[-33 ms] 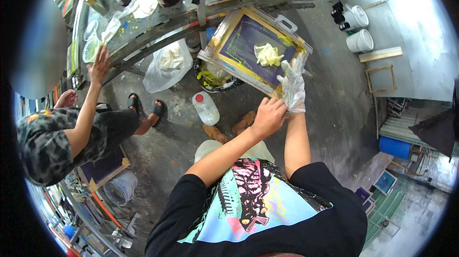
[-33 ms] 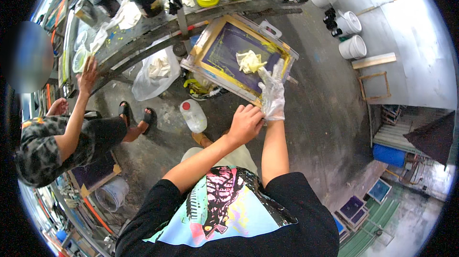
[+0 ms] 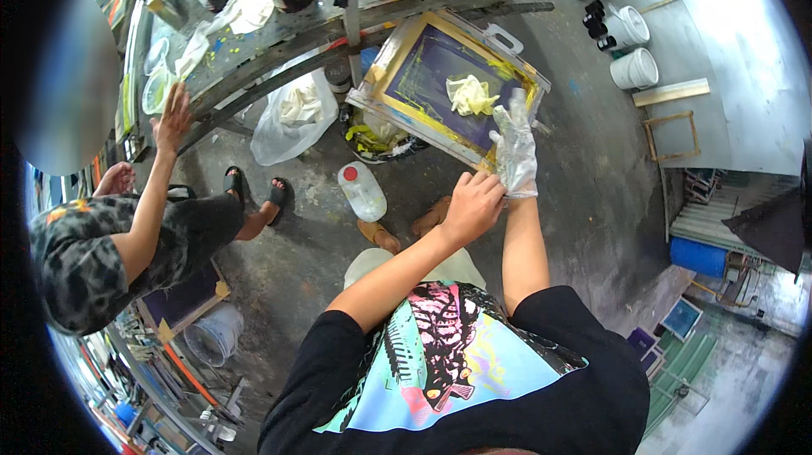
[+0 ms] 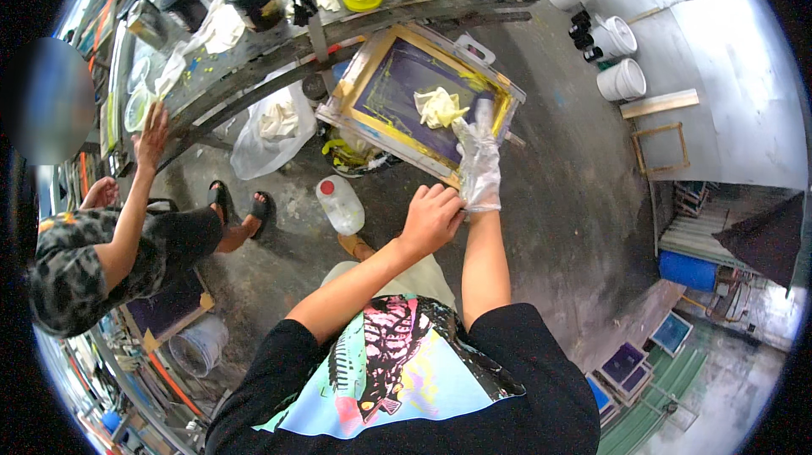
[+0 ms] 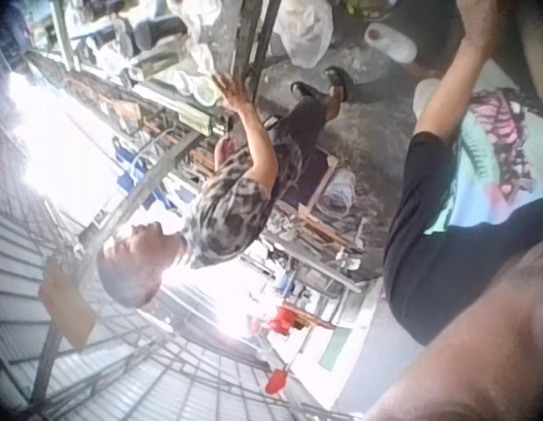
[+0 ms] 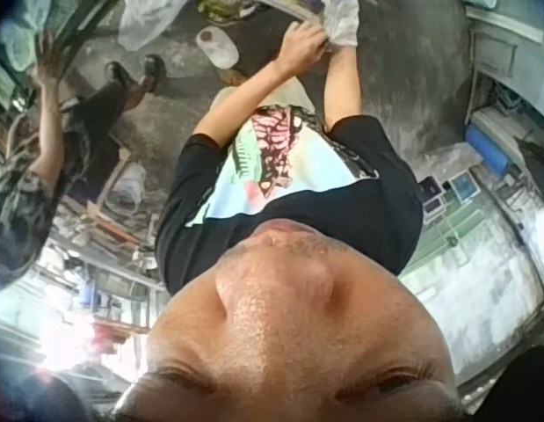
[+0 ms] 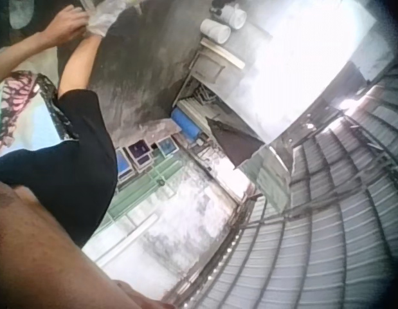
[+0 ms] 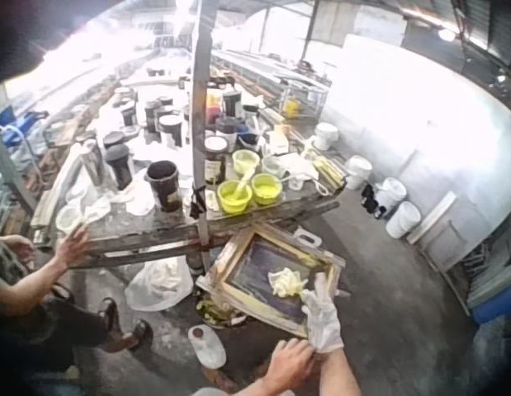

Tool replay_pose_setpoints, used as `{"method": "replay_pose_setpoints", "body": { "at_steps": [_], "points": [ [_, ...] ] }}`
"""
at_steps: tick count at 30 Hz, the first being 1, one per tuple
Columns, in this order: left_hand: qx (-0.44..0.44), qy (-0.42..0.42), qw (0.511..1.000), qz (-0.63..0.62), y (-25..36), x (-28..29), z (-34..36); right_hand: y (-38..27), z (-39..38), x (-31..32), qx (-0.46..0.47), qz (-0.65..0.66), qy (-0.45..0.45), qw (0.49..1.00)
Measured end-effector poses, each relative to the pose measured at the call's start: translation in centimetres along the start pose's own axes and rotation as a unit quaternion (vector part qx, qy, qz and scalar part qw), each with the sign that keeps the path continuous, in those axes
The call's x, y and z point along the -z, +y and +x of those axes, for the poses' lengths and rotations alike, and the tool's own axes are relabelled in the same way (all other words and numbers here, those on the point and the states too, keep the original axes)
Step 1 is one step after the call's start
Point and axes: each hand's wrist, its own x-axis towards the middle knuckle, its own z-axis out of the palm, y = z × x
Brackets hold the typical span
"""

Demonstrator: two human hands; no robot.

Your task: The person pours yellow ink onto a screen printing frame and uses a squeegee to spread the ink across the mesh. They then wipe the screen with a cloth and put on gloves before continuing to clean the frame.

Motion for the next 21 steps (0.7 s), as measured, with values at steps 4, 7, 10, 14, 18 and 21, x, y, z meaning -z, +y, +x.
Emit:
{"method": "replay_pose_setpoints", "body": {
  "at_steps": [4,7,10,14,18,21],
  "points": [
    [0.048,0.005,0.999,-0.020,-2.3,0.8,0.0,5.9,5.4,3.0,0.116,-0.077,-0.004,0.990],
    [0.150,-0.020,0.988,-0.003,-5.8,1.8,-2.3,8.5,8.1,3.2,0.130,-0.313,0.065,0.938],
    [0.263,-0.017,0.964,0.006,-10.9,1.0,-7.5,12.7,12.2,3.8,0.123,-0.222,0.028,0.967],
    [0.434,0.063,0.899,-0.004,-15.2,0.0,-14.9,15.5,14.0,1.1,0.162,-0.456,0.003,0.875],
    [0.535,0.076,0.841,-0.030,-17.2,-1.2,-20.6,17.3,15.6,1.3,0.273,-0.523,-0.046,0.806],
    [0.488,0.149,0.858,0.057,-22.2,-0.6,-18.5,16.6,17.5,1.7,0.364,-0.548,-0.097,0.747]
  ]
}}
